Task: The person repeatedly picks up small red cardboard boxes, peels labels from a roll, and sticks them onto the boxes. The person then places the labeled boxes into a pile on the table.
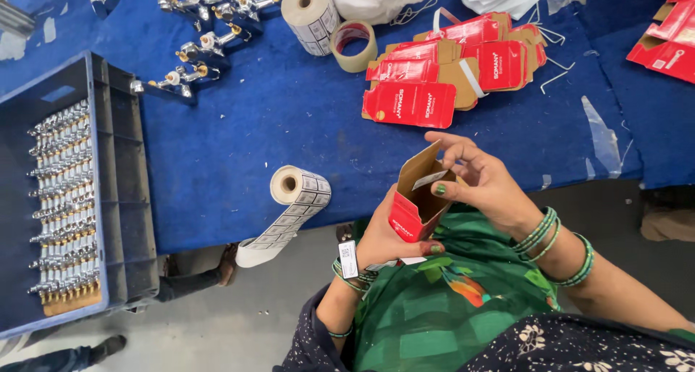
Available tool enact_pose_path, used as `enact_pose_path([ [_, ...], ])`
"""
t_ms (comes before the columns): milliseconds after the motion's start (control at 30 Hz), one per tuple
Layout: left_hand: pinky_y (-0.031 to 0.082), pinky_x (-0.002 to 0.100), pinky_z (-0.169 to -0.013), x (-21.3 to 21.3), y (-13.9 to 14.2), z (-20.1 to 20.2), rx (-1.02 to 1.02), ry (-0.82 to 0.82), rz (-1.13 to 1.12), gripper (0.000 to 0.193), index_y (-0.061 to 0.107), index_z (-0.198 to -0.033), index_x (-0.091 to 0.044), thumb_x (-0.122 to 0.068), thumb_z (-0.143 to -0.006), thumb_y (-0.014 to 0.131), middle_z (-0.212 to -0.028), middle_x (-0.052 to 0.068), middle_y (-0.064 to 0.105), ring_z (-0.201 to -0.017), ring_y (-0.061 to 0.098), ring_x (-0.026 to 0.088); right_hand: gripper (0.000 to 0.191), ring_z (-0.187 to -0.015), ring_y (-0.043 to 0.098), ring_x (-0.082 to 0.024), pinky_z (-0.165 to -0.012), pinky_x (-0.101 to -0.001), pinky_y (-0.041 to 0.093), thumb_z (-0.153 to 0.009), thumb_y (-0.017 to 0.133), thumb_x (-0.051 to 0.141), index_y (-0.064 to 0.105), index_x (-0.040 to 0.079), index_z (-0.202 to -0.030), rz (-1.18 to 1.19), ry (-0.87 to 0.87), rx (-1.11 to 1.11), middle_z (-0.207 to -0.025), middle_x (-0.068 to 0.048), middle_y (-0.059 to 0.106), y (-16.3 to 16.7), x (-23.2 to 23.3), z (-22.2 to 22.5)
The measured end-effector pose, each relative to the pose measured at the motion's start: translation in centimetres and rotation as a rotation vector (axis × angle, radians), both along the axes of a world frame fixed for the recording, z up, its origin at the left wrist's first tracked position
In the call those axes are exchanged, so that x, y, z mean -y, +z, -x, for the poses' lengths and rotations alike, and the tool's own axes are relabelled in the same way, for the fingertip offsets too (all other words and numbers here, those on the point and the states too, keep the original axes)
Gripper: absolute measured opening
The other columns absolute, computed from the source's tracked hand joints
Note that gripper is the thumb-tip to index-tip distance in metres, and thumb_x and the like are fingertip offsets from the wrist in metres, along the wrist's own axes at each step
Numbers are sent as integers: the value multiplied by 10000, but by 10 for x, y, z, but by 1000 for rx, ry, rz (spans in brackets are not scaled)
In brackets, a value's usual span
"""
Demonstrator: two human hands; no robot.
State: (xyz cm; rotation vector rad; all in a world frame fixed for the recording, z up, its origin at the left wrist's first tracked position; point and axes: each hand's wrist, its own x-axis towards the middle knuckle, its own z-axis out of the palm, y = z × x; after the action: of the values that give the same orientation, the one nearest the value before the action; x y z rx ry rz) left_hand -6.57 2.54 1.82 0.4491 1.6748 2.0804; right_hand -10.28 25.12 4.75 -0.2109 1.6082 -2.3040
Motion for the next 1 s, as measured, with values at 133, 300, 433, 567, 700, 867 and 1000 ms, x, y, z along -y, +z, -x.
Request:
enact_pose_path([
  [133, 525, 333, -1050, -4, 3, 0, 26, -6, -3, 1002, 389, -1494, -37, -183, -684, 960, -1361, 60, 578, -1249, 569, 131, 299, -1290, 543, -156, -1059, -346, 468, -823, 784, 47, 541, 124, -980, 60, -38, 20, -1582, -102, 463, -6, 6, 1],
  [300, 520, 322, -1056, -7, 4, 0, -22, -15, 40, 1010, 396, -1502, -31, -217, -693, 970, -1356, 63, 583, -1236, 574, 128, 307, -1298, 536, -155, -1089, -343, 457, -828, 788, 29, 543, 119, -988, 63, -86, -22, -1570, -110, 453, -16, 9, 2],
  [433, 526, 318, -1043, -7, 4, 1, -21, -12, 50, 1021, 398, -1503, -32, -237, -683, 972, -1348, 59, 584, -1226, 580, 127, 301, -1299, 539, -161, -1092, -348, 461, -831, 789, 33, 546, 115, -991, 46, -109, -36, -1565, -113, 451, -20, 9, 2],
  [567, 533, 317, -1029, -7, 4, 1, -26, -14, 70, 1017, 404, -1493, -31, -248, -679, 974, -1338, 57, 584, -1213, 584, 129, 300, -1297, 548, -164, -1088, -342, 480, -832, 786, 26, 548, 109, -993, 57, -128, -45, -1555, -121, 456, -21, 11, 2],
  [700, 518, 319, -1078, -9, 5, 2, -48, -14, 65, 1009, 414, -1496, -29, -262, -691, 976, -1366, 61, 572, -1267, 570, 133, 280, -1253, 571, -150, -1063, -334, 509, -846, 779, 17, 539, 88, -973, 70, -145, -70, -1545, -117, 447, -19, 10, 3],
  [867, 513, 333, -1076, -10, 7, 1, -55, -9, 107, 1035, 413, -1495, -30, -292, -668, 977, -1362, 69, 567, -1260, 568, 146, 274, -1223, 580, -128, -1051, -316, 517, -857, 774, 10, 532, 77, -966, 38, -174, -109, -1523, -110, 452, -16, 12, 4],
  [1000, 495, 336, -1111, -10, 8, 2, -78, -11, 102, 1045, 407, -1507, -33, -313, -676, 975, -1385, 67, 559, -1292, 557, 149, 275, -1212, 582, -128, -1038, -319, 528, -856, 772, 3, 531, 80, -965, 41, -200, -117, -1505, -108, 458, -15, 15, 3],
])
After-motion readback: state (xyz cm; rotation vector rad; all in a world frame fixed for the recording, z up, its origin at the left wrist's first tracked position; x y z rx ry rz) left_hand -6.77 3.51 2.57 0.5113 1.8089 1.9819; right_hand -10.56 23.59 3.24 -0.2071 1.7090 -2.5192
